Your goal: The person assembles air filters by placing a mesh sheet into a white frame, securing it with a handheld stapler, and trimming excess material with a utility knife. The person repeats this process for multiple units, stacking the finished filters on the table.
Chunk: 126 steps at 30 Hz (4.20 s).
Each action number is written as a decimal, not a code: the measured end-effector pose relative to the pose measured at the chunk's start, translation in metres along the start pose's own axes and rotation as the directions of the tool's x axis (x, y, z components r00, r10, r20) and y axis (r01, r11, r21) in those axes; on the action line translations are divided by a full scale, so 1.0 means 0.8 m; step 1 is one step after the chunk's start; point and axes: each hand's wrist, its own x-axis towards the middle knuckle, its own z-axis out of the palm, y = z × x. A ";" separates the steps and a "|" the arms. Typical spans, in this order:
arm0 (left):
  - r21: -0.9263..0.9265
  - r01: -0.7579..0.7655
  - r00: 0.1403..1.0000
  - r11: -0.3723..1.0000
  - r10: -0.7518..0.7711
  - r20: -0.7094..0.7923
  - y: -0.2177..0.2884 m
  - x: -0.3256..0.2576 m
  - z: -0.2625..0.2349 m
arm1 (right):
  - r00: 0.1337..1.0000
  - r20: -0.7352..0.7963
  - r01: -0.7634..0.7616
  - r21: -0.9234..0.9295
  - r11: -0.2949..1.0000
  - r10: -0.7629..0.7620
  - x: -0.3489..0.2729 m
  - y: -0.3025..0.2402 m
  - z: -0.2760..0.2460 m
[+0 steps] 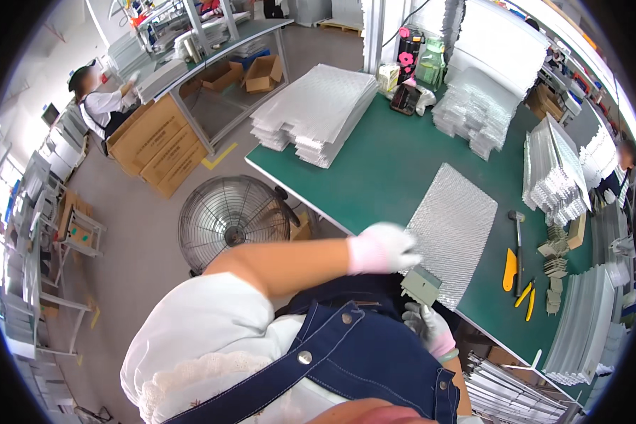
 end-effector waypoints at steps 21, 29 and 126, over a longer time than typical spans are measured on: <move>0.239 -0.483 0.876 0.843 0.471 0.106 -0.049 0.104 0.089 | 0.948 -0.235 0.229 0.025 0.973 -0.217 0.032 -0.011 0.066; 0.379 -0.500 0.842 0.779 0.540 0.001 -0.043 0.106 0.086 | 0.920 -0.268 0.285 -0.042 0.958 -0.285 0.031 -0.024 0.071; -0.431 -0.731 0.574 0.530 0.818 0.033 0.168 0.093 0.117 | 0.727 -0.444 0.647 0.188 0.739 -0.524 -0.244 -0.008 -0.061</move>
